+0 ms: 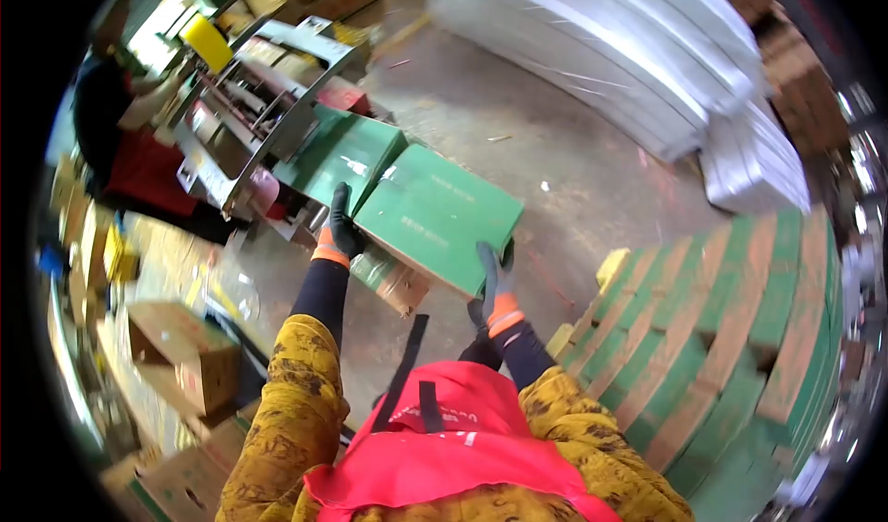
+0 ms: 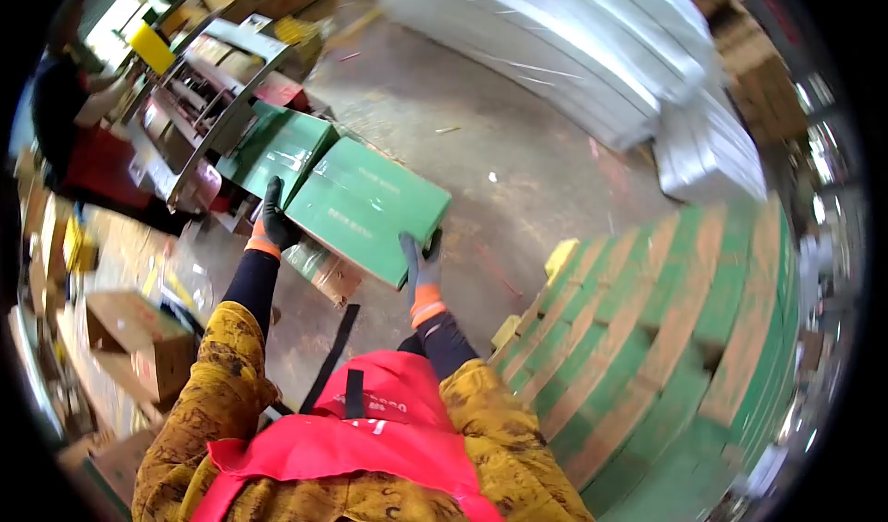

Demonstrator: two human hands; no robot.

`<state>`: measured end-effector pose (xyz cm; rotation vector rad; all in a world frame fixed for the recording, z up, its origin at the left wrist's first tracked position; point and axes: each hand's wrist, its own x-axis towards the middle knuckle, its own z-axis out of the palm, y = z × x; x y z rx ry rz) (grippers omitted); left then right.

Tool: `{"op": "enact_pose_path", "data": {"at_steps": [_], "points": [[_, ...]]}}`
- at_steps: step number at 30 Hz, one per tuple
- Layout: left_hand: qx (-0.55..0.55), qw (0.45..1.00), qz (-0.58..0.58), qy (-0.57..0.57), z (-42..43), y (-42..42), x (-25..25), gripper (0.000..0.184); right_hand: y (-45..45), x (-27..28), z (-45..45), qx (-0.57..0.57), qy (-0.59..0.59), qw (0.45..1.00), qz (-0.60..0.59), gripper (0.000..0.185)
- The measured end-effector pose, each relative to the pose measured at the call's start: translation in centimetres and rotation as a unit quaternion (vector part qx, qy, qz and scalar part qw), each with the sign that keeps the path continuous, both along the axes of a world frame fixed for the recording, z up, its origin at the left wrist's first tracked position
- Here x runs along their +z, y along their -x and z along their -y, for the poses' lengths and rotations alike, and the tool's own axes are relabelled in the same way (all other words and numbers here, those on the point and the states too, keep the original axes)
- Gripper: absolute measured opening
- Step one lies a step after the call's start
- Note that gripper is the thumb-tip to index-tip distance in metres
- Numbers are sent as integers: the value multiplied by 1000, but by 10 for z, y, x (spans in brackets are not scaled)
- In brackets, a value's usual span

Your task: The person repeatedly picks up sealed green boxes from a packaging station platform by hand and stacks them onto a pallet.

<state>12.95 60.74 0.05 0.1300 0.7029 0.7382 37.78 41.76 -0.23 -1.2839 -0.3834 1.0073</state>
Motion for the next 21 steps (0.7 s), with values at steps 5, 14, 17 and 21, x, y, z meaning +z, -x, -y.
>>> {"op": "enact_pose_path", "data": {"at_steps": [5,14,17,21], "points": [[-111,994,16,19,88,-2,58,75,16,84,78,-111,-145,968,-171,54],[-316,913,242,-92,300,-17,303,59,122,376,353,-367,-117,900,204,65],[-425,847,272,-167,370,-28,375,59,144,419,453,-421,-249,857,165,60],[-477,806,248,-247,469,-62,415,61,193,447,580,-520,-205,795,236,47]]}}
